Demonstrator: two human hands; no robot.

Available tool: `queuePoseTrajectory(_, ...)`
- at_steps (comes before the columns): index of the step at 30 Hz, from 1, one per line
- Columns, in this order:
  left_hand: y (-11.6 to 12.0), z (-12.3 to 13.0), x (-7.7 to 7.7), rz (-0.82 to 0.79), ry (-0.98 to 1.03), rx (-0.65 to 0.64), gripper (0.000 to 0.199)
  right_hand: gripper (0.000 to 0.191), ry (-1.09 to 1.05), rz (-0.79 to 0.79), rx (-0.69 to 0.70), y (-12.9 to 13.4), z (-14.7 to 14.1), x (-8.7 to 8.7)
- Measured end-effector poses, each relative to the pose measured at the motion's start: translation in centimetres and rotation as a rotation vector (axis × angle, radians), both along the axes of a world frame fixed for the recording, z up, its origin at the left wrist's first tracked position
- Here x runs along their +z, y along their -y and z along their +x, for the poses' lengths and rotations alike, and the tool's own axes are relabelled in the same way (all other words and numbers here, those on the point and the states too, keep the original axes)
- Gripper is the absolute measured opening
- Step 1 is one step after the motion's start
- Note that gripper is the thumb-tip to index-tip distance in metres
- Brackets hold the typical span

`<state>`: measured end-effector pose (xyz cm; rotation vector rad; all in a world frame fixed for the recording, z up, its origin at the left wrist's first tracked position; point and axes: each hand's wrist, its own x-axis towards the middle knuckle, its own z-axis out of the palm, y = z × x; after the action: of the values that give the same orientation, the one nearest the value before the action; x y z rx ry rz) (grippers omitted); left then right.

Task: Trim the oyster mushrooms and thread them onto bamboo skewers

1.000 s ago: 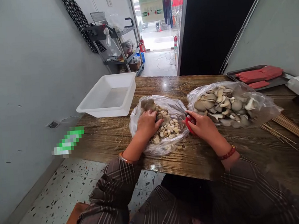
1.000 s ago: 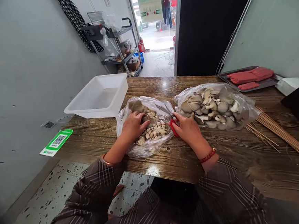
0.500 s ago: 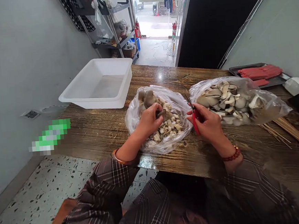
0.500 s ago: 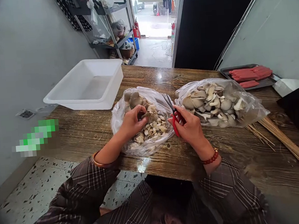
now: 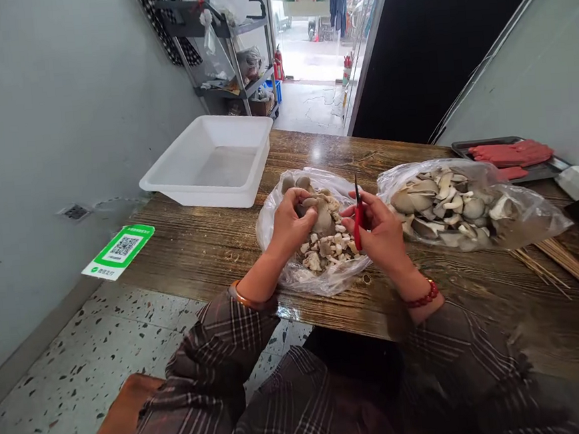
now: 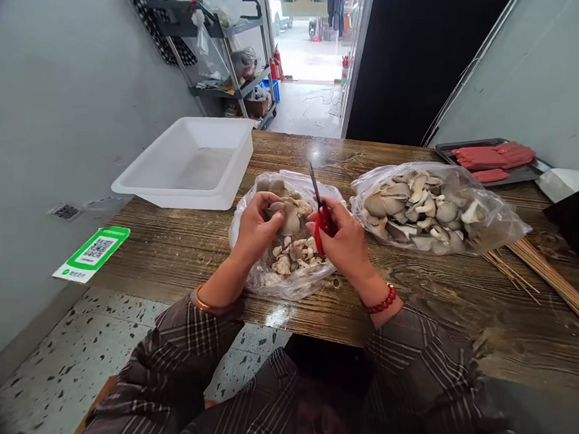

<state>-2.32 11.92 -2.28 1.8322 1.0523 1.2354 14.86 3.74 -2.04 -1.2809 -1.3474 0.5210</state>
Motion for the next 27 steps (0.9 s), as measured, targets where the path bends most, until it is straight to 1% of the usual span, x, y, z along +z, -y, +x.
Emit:
queuePoseTrajectory(3, -0.1, -0.1, 0.0, 0.033, -0.023, 0.037, 0.018, 0.047, 0.006, -0.036, -0.023, 0.2, 0.7, -0.7)
queuePoseTrajectory(5, -0.2, -0.1, 0.0, 0.063, -0.076, 0.043, 0.018, 0.048, 0.027, -0.048, -0.027, 0.5, 1.3, -1.0)
queuePoseTrajectory(8, 0.0, -0.1, -0.1, 0.12, -0.241, -0.022, 0.021, 0.048, 0.054, -0.039, -0.038, 0.9, 1.8, -0.8)
queuePoseTrajectory(10, 0.3, -0.1, 0.1, 0.198, -0.356, -0.062, 0.025, 0.047, 0.058, -0.028, -0.054, 1.1, 1.9, -0.5)
queuePoseTrajectory(12, 0.6, -0.2, 0.4, 0.3, -0.429, -0.081, 0.027, 0.047, 0.053, -0.021, -0.068, 1.1, 1.8, -0.2)
queuePoseTrajectory(14, 0.9, -0.6, 1.0, 0.376, -0.472, -0.133, 0.022, 0.047, 0.043, -0.017, -0.078, 1.0, 1.8, -0.1)
queuePoseTrajectory(15, 1.0, -0.8, 1.2, 0.389, -0.493, -0.191, 0.017, 0.047, 0.035, -0.016, -0.081, 1.0, 1.9, -0.1)
queuePoseTrajectory(18, 0.8, -1.5, 1.5, 0.336, -0.564, -0.407, 0.005, 0.047, 0.017, -0.014, -0.084, 0.8, 2.0, -0.1)
queuePoseTrajectory(20, 0.6, -1.8, 1.3, 0.282, -0.619, -0.507, 0.004, 0.047, 0.016, -0.013, -0.079, 0.7, 2.2, -0.1)
queuePoseTrajectory(24, 0.5, -1.7, 1.2, 0.221, -0.671, -0.621, 0.008, 0.048, 0.035, -0.018, -0.071, 0.7, 2.3, -0.2)
queuePoseTrajectory(25, 0.6, -1.7, 1.3, 0.204, -0.658, -0.641, 0.011, 0.048, 0.039, -0.023, -0.073, 0.7, 2.3, -0.2)
queuePoseTrajectory(27, 0.8, -1.6, 1.6, 0.144, -0.584, -0.638, 0.014, 0.048, 0.036, -0.028, -0.079, 0.7, 2.2, -0.2)
